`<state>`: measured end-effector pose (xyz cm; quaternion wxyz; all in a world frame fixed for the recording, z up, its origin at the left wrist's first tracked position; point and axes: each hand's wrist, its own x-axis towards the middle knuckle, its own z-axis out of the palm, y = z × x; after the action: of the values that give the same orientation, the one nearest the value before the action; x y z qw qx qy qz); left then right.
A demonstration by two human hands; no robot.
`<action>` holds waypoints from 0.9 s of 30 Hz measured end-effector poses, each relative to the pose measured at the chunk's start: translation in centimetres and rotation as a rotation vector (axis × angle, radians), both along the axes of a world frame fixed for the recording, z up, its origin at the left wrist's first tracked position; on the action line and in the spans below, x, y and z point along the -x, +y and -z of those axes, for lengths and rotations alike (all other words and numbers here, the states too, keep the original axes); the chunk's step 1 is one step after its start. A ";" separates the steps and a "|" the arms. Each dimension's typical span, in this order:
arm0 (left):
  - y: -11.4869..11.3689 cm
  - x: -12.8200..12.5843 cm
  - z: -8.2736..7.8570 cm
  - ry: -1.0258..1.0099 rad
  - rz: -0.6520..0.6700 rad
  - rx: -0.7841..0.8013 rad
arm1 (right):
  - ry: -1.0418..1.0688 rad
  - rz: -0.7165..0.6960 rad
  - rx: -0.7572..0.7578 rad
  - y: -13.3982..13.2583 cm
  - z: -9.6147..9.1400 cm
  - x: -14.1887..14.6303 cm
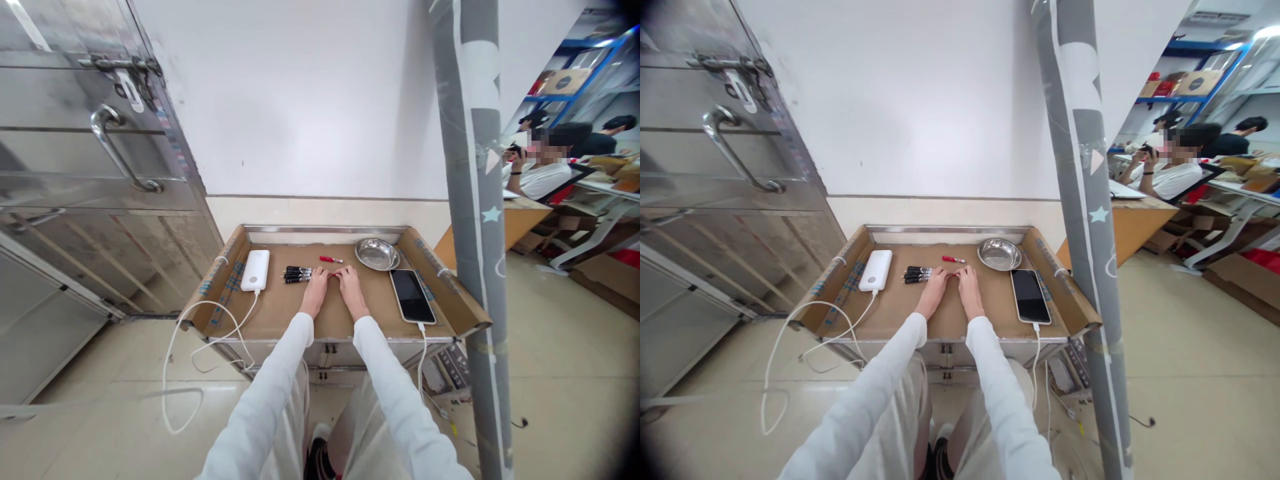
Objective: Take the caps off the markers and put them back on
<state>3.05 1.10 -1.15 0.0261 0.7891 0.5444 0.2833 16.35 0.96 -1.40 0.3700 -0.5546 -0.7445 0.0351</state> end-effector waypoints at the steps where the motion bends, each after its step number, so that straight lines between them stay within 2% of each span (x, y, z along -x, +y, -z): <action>1: 0.0 0.0 0.0 0.001 0.004 0.000 | 0.011 0.003 0.000 0.0 0.1 0.0; 9: -0.2 -0.1 0.0 -0.015 0.007 -0.015 | 0.094 -0.059 0.002 0.4 0.7 -0.1; 18: -0.7 -0.3 -0.7 -0.029 -0.021 -0.011 | 0.226 -0.149 0.006 -0.3 -0.7 0.2; 27: -1.0 -0.4 -1.1 -0.035 -0.044 0.003 | 0.340 -0.158 0.010 -0.5 -0.8 0.1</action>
<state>3.41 0.12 -0.03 0.0307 0.7718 0.5615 0.2968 16.29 0.49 -0.55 0.4840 -0.4821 -0.7124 0.1610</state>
